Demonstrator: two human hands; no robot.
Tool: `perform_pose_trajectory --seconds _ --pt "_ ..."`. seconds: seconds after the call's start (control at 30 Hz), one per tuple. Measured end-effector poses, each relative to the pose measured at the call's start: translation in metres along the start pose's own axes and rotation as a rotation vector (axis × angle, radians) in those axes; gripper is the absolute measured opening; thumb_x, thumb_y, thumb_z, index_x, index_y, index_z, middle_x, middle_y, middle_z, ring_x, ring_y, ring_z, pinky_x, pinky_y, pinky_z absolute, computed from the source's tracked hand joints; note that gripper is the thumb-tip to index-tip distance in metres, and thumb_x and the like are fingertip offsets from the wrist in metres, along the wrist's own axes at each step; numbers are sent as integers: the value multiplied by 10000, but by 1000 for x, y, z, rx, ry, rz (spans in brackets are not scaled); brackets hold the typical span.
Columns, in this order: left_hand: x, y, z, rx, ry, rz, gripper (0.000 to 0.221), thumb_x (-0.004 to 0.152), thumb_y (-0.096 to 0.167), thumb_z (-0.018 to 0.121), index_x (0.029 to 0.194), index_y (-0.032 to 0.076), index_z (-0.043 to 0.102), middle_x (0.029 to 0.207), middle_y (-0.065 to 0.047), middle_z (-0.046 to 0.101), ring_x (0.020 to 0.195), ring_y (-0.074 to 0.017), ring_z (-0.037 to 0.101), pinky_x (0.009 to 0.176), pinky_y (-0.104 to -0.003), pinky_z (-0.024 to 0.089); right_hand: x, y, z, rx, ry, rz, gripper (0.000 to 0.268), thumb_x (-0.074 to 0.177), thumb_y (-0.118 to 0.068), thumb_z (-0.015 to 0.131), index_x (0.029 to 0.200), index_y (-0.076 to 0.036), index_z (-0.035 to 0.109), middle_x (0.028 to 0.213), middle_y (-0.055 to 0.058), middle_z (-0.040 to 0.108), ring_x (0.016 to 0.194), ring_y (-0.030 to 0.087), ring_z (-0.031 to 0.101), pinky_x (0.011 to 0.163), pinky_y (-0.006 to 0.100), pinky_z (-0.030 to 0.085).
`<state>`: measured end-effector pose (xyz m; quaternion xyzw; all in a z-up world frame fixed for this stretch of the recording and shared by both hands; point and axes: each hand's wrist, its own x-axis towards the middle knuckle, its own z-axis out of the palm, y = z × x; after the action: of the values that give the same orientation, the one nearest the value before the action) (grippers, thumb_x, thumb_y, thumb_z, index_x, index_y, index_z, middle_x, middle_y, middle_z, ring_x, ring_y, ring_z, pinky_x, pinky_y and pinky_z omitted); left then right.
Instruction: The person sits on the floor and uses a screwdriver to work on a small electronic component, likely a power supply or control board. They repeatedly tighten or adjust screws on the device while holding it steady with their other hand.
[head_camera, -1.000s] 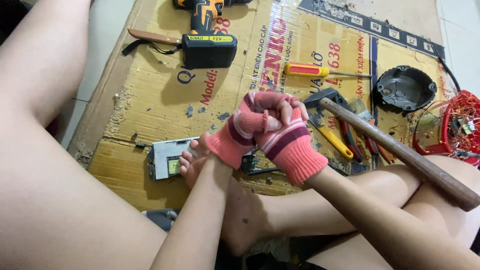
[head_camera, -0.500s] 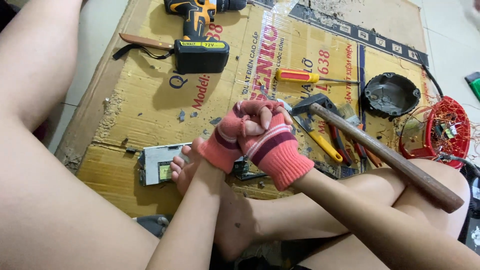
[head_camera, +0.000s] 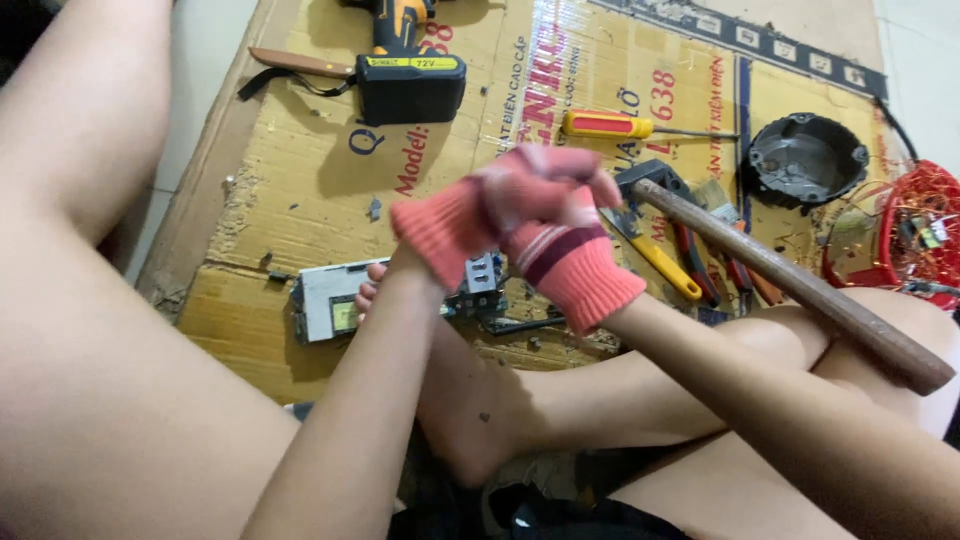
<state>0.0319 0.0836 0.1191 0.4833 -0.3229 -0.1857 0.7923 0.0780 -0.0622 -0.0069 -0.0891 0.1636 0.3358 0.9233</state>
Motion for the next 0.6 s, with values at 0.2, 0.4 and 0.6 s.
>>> perform_pose_trajectory --seconds 0.2,0.4,0.6 --pt "30 18 28 746 246 -664 148 782 212 704 920 180 745 920 -74 736 880 -252 729 768 -378 539 -7 4 18 -696 12 -29 391 891 -61 567 1268 -13 479 1211 164 580 1014 239 665 846 302 619" --pt "2 2 14 671 405 -457 104 798 29 676 821 117 726 827 -74 735 820 -259 742 734 -374 610 -28 2 44 -1402 46 -67 305 894 -140 597 1181 -49 546 1141 153 630 969 274 688 813 360 621" --pt "10 -32 10 627 426 -268 74 667 133 736 733 164 728 744 -48 690 774 -201 708 718 -351 581 -60 8 68 -2098 102 -101 239 897 -219 628 1093 -84 613 1071 143 680 924 310 710 779 419 624"
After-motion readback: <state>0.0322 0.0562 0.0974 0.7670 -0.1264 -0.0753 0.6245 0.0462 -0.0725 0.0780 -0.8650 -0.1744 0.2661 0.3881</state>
